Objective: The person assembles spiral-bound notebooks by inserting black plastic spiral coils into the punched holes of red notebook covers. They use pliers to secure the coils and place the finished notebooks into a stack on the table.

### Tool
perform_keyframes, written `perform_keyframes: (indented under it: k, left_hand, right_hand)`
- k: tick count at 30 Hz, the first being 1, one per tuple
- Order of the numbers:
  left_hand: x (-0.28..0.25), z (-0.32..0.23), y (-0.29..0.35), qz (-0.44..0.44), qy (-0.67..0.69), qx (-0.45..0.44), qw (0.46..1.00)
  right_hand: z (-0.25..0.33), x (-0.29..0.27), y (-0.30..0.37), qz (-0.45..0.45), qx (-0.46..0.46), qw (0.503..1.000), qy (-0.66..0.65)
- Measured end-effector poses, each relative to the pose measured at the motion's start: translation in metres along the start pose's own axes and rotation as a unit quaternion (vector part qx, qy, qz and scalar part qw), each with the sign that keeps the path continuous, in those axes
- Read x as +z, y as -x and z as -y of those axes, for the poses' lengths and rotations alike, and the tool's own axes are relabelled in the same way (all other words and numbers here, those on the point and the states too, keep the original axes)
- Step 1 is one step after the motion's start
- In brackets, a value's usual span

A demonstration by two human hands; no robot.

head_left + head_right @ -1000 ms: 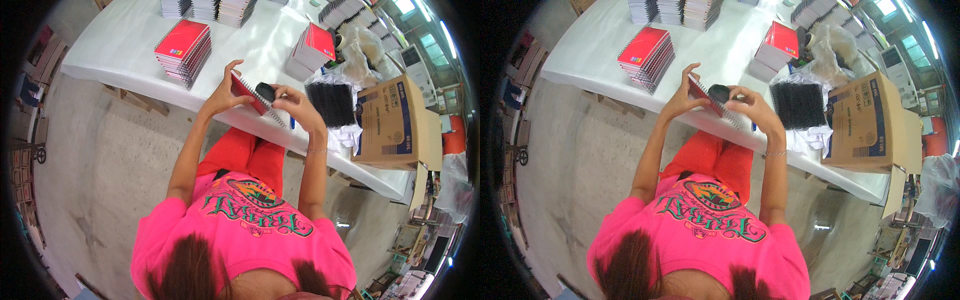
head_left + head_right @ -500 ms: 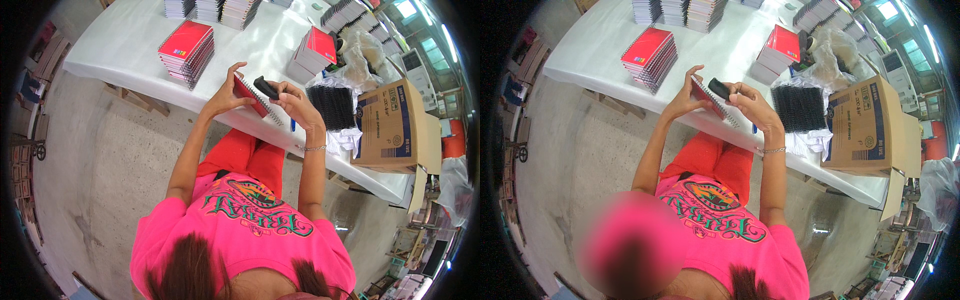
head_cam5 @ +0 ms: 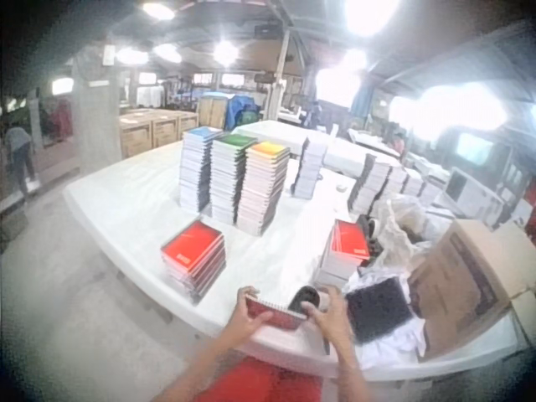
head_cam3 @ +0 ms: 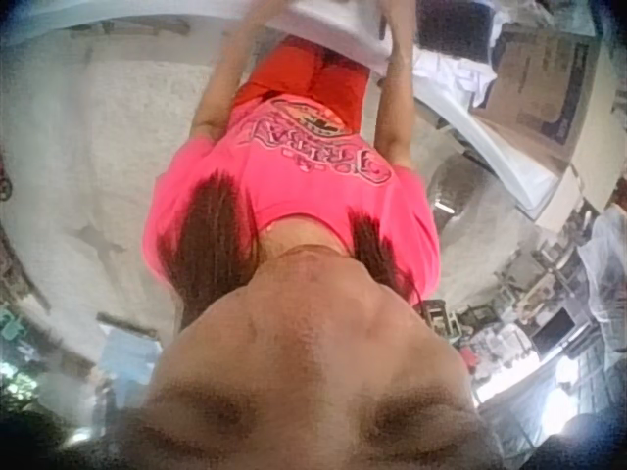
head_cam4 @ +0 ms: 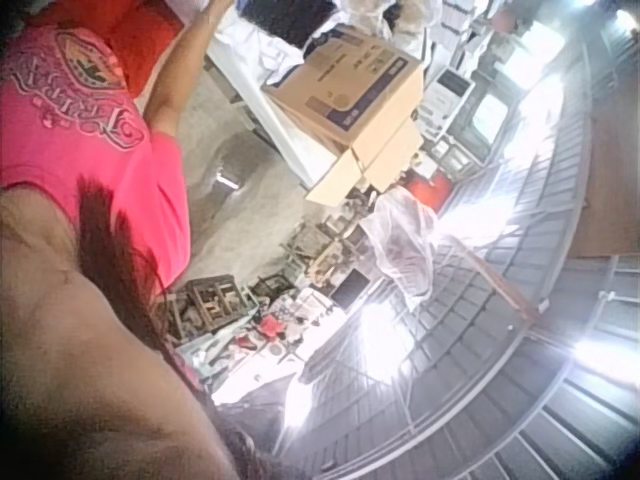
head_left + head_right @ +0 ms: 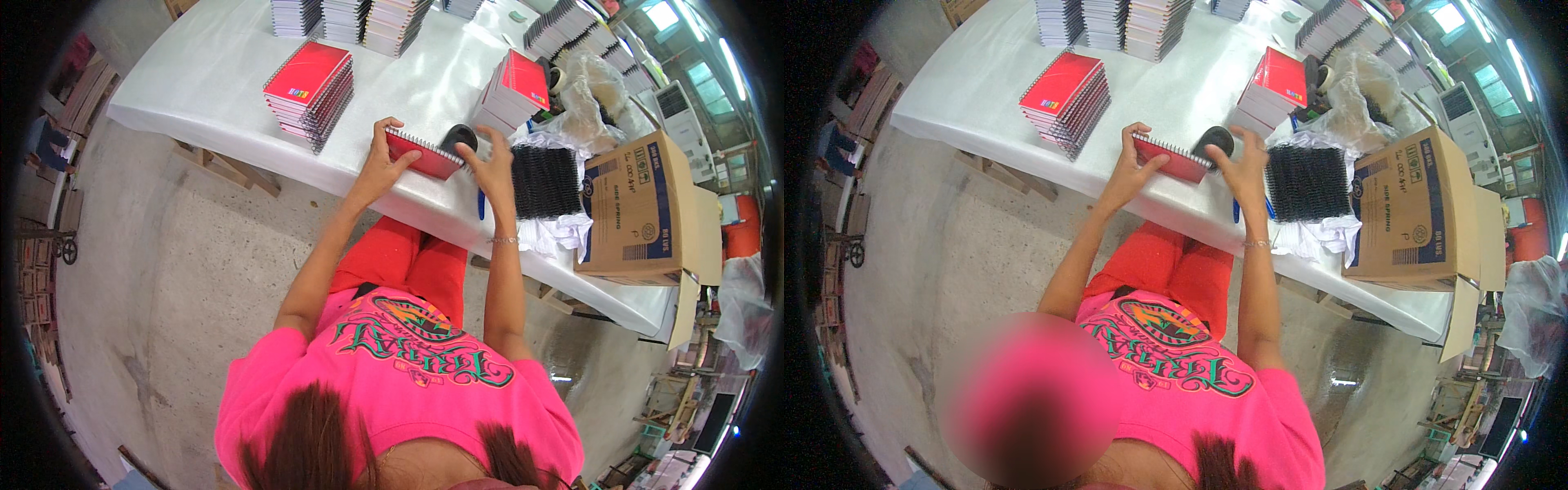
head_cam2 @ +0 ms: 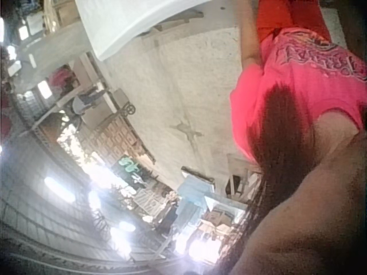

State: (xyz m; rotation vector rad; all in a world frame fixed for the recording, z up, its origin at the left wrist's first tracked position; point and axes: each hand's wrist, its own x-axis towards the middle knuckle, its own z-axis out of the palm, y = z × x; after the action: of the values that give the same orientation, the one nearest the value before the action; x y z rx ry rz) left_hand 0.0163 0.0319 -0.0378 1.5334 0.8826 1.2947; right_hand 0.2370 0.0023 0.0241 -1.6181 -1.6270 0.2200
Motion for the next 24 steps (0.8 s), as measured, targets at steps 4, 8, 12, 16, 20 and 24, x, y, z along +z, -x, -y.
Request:
perform_keyframes:
  k: [4, 8, 12, 16, 20, 24]
  left_hand:
    - [0.018, -0.008, 0.010, -0.083, -0.018, -0.005, 0.996]
    - [0.023, -0.030, 0.016, -0.100, 0.025, -0.024, 0.994]
    - [0.008, -0.033, 0.012, -0.068, -0.029, -0.019, 0.997]
    - [-0.005, -0.039, 0.012, -0.022, 0.042, -0.057, 0.997]
    - [-0.007, -0.046, 0.012, -0.024, 0.080, -0.059, 0.995]
    - [-0.014, -0.042, 0.011, 0.001, 0.041, -0.083, 0.996]
  right_hand:
    - [-0.015, -0.018, 0.045, 0.016, 0.104, 0.982, 0.159]
    - [-0.024, -0.008, 0.092, -0.001, 0.091, 0.966, 0.242]
    - [-0.020, -0.014, 0.095, -0.059, 0.077, 0.985, 0.140]
    - [0.009, -0.019, 0.089, -0.129, 0.077, 0.989, 0.014]
    - [0.052, -0.018, 0.090, -0.097, 0.013, 0.994, -0.049]
    - [0.080, 0.004, 0.096, -0.027, -0.036, 0.996, -0.074]
